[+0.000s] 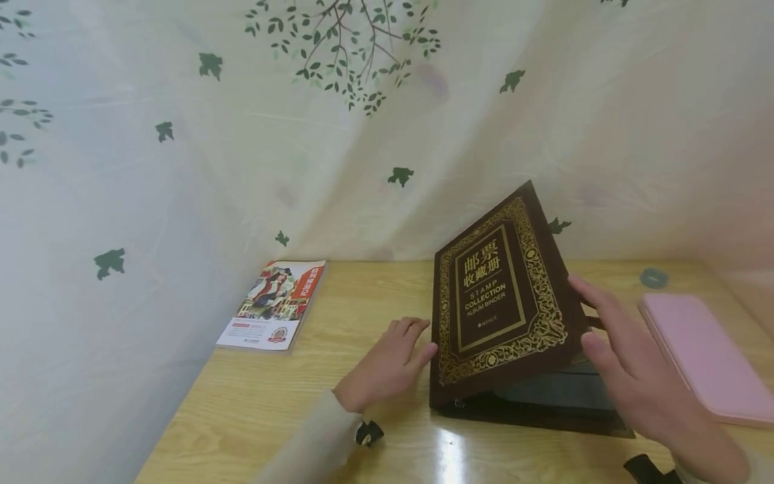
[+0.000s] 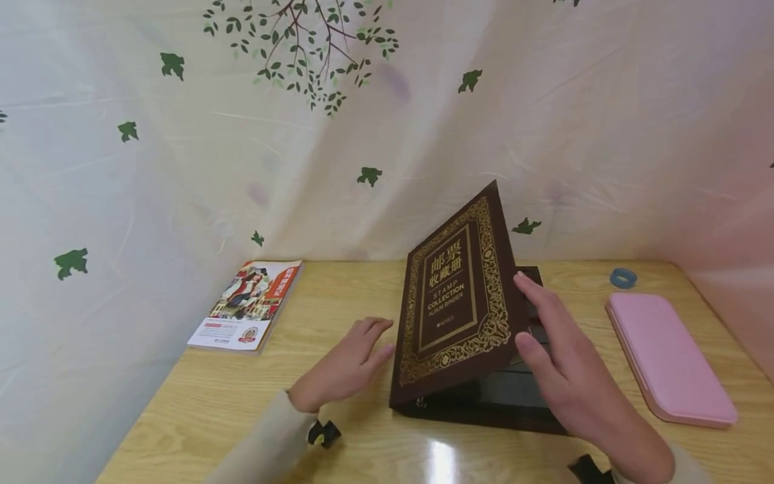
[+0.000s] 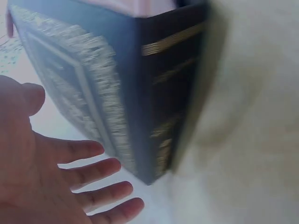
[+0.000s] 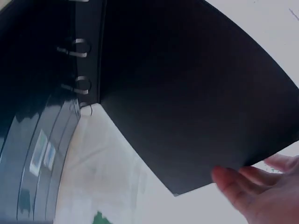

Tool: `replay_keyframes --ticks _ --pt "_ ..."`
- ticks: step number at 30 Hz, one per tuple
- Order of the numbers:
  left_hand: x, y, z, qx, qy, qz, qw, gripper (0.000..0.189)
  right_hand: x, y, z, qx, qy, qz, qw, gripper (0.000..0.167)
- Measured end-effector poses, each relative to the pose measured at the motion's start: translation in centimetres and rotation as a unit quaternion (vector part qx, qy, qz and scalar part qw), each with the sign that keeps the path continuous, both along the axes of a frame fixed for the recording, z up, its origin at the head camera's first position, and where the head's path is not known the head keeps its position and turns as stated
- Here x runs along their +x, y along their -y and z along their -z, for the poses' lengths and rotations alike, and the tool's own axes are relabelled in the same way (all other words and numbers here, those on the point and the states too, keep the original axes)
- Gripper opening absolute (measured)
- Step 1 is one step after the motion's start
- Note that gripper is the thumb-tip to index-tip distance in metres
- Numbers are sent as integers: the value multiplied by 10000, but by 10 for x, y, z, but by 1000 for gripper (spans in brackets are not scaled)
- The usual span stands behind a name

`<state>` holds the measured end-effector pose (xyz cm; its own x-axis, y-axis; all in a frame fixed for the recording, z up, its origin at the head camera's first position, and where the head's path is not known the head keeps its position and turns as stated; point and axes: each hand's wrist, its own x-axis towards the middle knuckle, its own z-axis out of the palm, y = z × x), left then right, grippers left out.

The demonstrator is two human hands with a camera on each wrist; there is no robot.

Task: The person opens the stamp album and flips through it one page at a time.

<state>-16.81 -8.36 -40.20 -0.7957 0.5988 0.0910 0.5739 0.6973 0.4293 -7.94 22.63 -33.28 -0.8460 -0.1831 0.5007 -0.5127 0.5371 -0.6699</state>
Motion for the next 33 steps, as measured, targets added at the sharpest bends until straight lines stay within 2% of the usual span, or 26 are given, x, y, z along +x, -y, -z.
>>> replay_keyframes --ticks 4,8,13,17,19,22,26,33 --pt "0 2 -26 514 -245 -5 9984 55 -7 12 0 -470 -450 -639 9958 50" --pt "3 0 -53 1093 -583 199 9921 52 -13 23 0 -731 -661 -1059 9895 56" --pt "9 -8 -81 1603 -1153 747 9775 54 -17 42 -1 -807 -565 -1428 9848 61" --pt "16 -18 -97 1870 -1533 1280 9618 58 -19 56 3 -423 -396 -1728 9833 63" --pt "19 -23 -103 1967 -1692 1476 9544 60 -20 63 7 -200 -261 -1869 9818 63" --pt "24 -25 -109 1965 -1872 1585 9493 62 -22 75 9 -34 -203 -2229 9746 63" --pt "30 -20 -113 1845 -2045 1476 9499 66 -23 85 14 124 -325 -2532 9668 62" --pt "30 2 -113 1830 -2176 1205 9511 64 -23 86 24 407 -310 -2402 9694 60"
